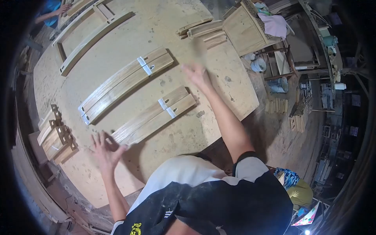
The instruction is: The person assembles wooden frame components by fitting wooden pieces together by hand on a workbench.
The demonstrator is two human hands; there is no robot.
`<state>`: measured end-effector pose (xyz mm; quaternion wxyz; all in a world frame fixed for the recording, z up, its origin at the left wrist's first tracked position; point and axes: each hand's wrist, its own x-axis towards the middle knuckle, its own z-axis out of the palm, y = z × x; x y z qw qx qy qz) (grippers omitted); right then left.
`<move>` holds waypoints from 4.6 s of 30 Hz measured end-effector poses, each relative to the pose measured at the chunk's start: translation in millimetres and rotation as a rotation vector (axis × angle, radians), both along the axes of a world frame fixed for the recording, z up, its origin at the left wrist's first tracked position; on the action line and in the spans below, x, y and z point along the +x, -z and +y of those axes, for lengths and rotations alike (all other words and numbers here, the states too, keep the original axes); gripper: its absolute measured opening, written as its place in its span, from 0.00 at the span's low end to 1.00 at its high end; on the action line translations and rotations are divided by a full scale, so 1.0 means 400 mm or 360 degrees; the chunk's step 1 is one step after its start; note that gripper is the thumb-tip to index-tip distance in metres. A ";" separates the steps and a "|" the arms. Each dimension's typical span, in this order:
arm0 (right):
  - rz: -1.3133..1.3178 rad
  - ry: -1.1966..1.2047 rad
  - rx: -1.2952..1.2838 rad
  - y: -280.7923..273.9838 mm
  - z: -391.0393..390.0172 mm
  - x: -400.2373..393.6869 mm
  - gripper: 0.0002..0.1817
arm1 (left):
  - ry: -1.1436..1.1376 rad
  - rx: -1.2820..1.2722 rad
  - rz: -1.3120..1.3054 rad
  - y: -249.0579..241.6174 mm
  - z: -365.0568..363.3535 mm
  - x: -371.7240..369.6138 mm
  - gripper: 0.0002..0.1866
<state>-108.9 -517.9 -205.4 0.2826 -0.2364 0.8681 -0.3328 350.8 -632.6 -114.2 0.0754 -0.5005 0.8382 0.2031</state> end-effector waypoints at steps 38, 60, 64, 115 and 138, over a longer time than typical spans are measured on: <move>-0.0297 -0.0760 -0.0669 -0.304 0.415 0.333 0.16 | -0.0701 0.1704 0.2163 -0.043 0.327 -0.466 0.40; 0.0086 -0.1853 -0.0886 -0.187 0.129 0.150 0.16 | -0.0458 -0.0431 0.2328 -0.062 0.279 -0.621 0.23; 0.0284 -0.1833 -0.1007 -0.148 0.149 0.147 0.15 | -0.0389 -0.0646 0.2230 -0.019 0.287 -0.626 0.17; 0.0781 -0.2355 -0.1099 -0.251 -0.120 1.297 0.23 | -0.1562 0.1785 0.3529 0.191 -0.023 0.564 0.51; 0.0069 -0.1511 -0.0946 -0.146 -0.159 1.000 0.25 | -0.0641 0.0203 0.2259 -0.167 -0.081 0.209 0.22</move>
